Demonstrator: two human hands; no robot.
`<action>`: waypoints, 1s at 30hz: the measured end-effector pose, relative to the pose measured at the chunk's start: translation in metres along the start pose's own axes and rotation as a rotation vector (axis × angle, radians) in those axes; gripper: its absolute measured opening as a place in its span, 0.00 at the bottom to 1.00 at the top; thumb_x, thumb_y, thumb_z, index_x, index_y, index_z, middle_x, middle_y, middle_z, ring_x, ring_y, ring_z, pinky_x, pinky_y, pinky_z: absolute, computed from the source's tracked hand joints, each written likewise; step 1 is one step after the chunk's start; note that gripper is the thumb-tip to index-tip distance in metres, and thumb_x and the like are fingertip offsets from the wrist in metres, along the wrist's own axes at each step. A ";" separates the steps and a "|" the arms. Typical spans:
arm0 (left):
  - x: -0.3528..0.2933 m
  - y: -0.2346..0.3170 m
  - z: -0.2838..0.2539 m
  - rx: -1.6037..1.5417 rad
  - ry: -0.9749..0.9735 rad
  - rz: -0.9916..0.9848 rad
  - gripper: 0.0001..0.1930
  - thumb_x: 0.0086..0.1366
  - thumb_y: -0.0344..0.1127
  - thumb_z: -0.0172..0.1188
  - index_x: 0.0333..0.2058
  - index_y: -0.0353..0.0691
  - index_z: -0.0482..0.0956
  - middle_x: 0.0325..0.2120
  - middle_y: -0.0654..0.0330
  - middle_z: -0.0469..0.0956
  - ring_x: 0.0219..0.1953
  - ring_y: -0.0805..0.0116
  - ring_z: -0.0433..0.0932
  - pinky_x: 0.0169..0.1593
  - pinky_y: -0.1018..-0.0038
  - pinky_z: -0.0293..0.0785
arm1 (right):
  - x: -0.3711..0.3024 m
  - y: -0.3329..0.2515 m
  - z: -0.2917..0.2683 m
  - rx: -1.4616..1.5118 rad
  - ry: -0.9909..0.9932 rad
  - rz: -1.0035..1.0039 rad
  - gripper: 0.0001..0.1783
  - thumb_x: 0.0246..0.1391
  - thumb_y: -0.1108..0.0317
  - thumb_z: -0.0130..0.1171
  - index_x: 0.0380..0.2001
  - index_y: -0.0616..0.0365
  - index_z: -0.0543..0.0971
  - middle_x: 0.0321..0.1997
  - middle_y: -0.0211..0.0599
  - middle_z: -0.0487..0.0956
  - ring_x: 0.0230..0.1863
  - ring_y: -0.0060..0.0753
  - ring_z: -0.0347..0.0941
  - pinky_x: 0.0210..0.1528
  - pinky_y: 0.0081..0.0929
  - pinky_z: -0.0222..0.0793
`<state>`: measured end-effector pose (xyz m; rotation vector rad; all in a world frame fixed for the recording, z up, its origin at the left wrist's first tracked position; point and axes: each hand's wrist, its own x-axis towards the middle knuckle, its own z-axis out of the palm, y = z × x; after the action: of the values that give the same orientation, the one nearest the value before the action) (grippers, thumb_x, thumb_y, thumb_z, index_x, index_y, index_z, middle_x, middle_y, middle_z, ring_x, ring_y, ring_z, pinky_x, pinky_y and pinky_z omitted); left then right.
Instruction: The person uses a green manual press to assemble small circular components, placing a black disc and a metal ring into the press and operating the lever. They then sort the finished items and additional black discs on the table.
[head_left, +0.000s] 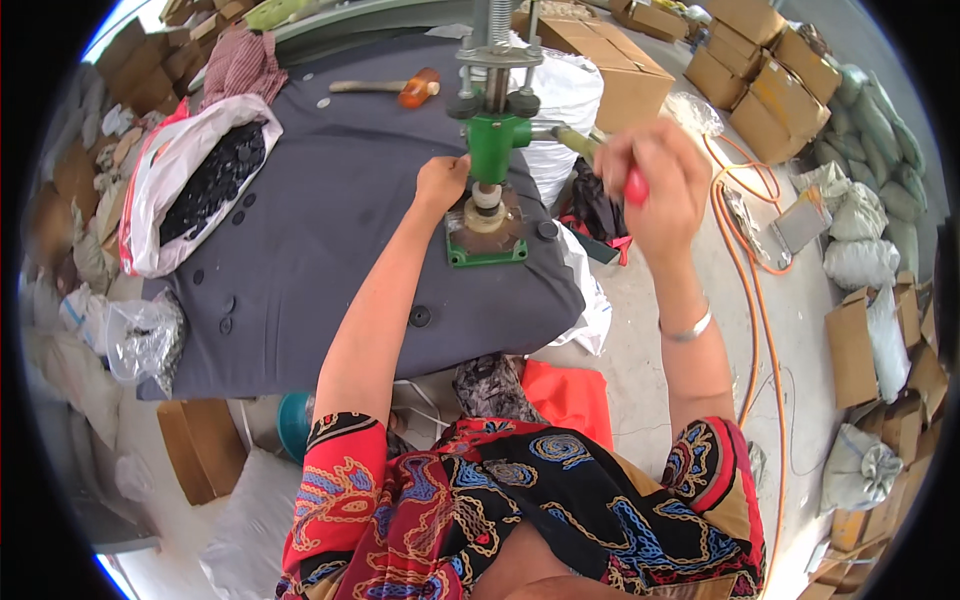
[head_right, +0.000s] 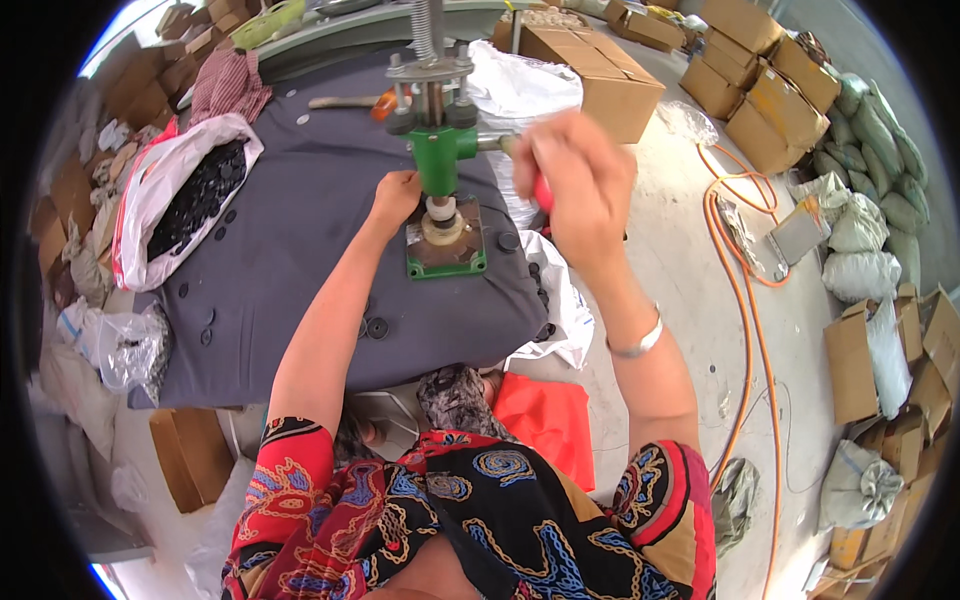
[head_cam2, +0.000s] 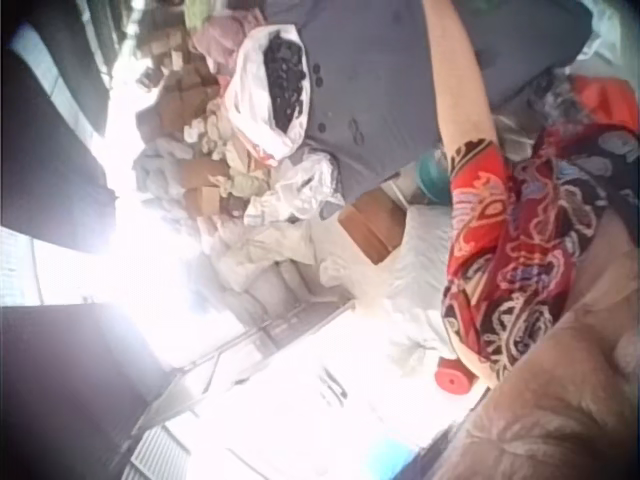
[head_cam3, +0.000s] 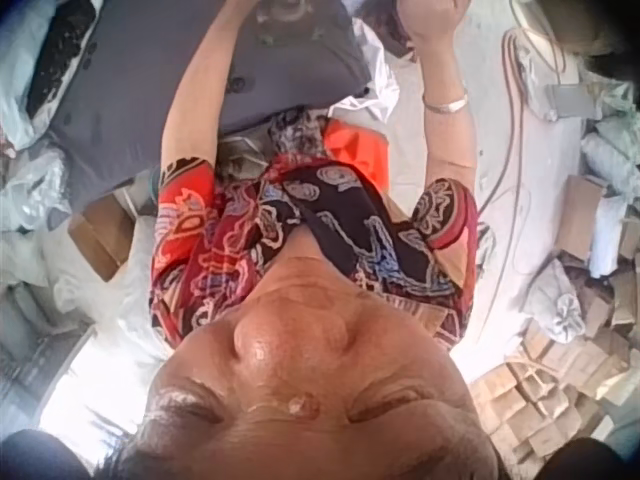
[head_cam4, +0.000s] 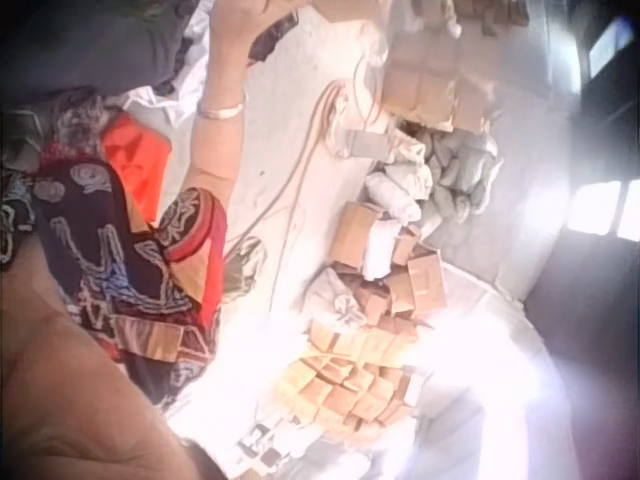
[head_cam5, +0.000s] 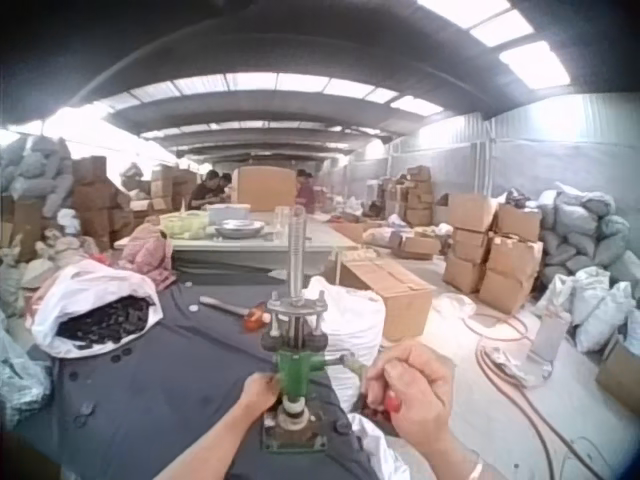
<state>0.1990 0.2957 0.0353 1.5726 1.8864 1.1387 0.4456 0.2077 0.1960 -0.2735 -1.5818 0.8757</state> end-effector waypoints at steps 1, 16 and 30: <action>0.011 -0.013 0.002 -0.045 -0.014 0.021 0.20 0.64 0.46 0.52 0.30 0.33 0.82 0.25 0.46 0.81 0.29 0.50 0.80 0.34 0.62 0.73 | 0.021 -0.004 0.004 0.042 -0.020 0.005 0.12 0.57 0.69 0.48 0.26 0.66 0.75 0.18 0.35 0.73 0.16 0.23 0.67 0.22 0.21 0.63; 0.048 0.016 0.025 -0.755 -0.956 -0.169 0.24 0.68 0.40 0.52 0.58 0.32 0.66 0.51 0.50 0.76 0.47 0.59 0.78 0.49 0.69 0.77 | 0.117 0.008 0.001 0.111 0.055 0.234 0.13 0.56 0.65 0.48 0.22 0.58 0.74 0.12 0.33 0.70 0.11 0.22 0.64 0.11 0.19 0.56; -0.067 0.011 -0.044 -0.667 -0.004 -0.022 0.14 0.67 0.25 0.49 0.49 0.27 0.74 0.39 0.50 0.80 0.39 0.64 0.80 0.40 0.73 0.75 | 0.188 0.084 -0.005 0.221 -0.070 -0.051 0.15 0.52 0.67 0.49 0.15 0.61 0.75 0.11 0.41 0.71 0.09 0.32 0.66 0.11 0.29 0.61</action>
<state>0.1901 0.2185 0.0576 1.1636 1.3040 1.5395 0.3821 0.3846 0.2805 -0.0451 -1.5336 1.0197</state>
